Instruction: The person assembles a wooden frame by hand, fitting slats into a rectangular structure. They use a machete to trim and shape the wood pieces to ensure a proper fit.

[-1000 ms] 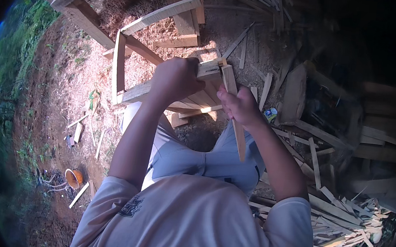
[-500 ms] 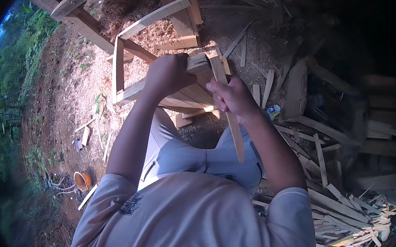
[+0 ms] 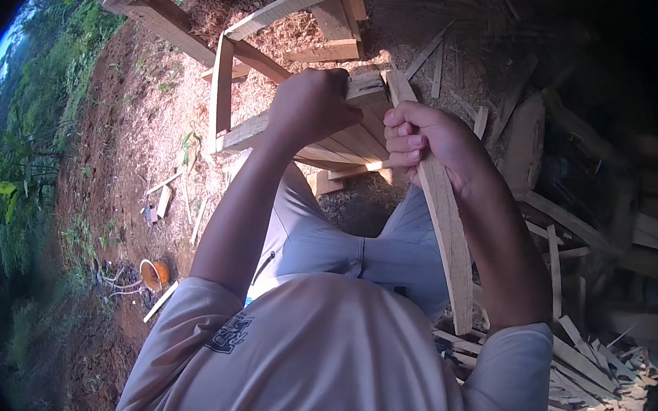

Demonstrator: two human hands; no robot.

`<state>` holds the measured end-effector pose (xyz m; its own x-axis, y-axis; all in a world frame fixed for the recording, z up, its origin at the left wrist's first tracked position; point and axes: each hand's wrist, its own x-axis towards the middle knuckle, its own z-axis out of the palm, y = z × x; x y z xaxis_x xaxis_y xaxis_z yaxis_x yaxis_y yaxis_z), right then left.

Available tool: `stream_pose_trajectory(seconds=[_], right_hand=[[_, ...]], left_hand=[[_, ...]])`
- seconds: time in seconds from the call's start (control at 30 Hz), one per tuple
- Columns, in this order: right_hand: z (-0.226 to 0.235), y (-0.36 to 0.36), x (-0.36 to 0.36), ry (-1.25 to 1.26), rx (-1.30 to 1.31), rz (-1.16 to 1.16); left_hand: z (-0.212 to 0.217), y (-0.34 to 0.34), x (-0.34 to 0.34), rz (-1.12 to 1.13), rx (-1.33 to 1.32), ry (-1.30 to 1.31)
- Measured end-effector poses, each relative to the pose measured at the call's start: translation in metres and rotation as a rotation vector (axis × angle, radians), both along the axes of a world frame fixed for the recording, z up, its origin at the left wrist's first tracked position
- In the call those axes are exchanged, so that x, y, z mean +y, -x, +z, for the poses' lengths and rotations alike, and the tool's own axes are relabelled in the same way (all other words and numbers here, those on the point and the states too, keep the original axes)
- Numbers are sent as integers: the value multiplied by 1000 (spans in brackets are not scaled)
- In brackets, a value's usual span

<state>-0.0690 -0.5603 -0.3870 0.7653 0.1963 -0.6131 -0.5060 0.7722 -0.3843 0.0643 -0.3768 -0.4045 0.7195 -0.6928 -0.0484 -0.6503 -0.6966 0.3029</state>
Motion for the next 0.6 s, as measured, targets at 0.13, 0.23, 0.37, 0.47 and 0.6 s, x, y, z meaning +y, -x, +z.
stream_pose_trajectory(seconds=[0.13, 0.23, 0.37, 0.47, 0.6], right_hand=[[-59, 22, 13, 685, -405, 58], [-37, 19, 10, 437, -231, 44], [-12, 13, 5, -4, -33, -32], [-81, 24, 11, 749, -385, -23], [-94, 5, 3, 815, -330, 57]], left_hand=[[-1, 8, -1, -18, 32, 6], [-2, 14, 3, 7, 85, 34], [5, 3, 2, 28, 106, 34], [2, 4, 3, -20, 101, 53], [-2, -5, 14, 17, 70, 76]])
